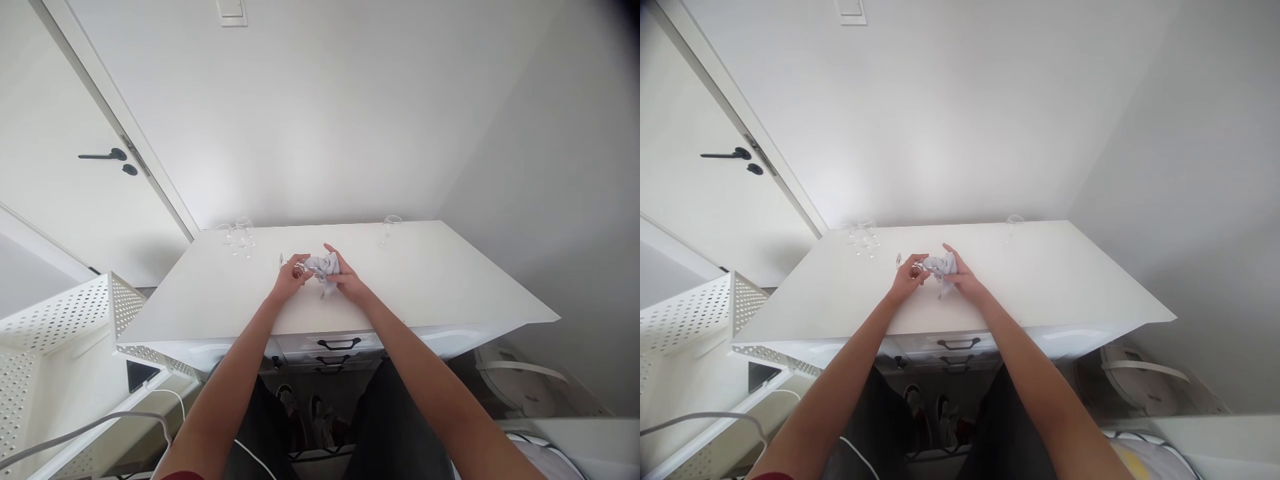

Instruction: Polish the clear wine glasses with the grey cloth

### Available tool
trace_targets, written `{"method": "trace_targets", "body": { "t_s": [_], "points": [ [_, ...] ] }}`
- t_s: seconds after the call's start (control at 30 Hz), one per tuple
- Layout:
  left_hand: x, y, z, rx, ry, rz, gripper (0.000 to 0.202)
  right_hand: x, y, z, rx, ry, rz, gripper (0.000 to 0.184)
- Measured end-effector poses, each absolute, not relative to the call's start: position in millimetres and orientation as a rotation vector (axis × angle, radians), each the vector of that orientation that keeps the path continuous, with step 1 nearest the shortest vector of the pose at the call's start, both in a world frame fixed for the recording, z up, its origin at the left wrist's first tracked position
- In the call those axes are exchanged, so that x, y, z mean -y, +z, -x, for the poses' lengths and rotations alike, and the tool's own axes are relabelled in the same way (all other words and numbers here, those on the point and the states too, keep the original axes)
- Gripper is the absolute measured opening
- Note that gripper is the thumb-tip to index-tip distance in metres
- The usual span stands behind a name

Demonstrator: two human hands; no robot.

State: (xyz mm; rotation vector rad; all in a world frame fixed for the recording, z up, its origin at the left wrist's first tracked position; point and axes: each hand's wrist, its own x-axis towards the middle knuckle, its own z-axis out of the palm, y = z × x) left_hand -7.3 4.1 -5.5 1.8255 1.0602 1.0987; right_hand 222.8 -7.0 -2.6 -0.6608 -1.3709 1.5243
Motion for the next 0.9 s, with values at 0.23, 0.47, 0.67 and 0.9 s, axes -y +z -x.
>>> {"method": "trace_targets", "body": {
  "t_s": [0.23,0.47,0.67,0.9],
  "points": [
    [-2.8,-6.5,7.1,-1.080,1.113,-1.957,0.047,3.7,-10.4,-216.9,1.498,1.412,0.795,0.086],
    [-4.3,-3.2,9.4,-1.085,1.106,-1.836,0.048,7.0,-1.9,-220.4,1.392,1.575,0.671,0.087],
    [-3.9,-4.5,10.3,-0.994,1.078,-1.902,0.063,5.6,-4.1,-220.4,1.291,1.477,0.752,0.097],
    [-5.1,-4.2,9.1,-1.037,1.063,-1.909,0.050,7.7,-4.3,-217.0,1.427,1.547,0.679,0.090]
  ]
}}
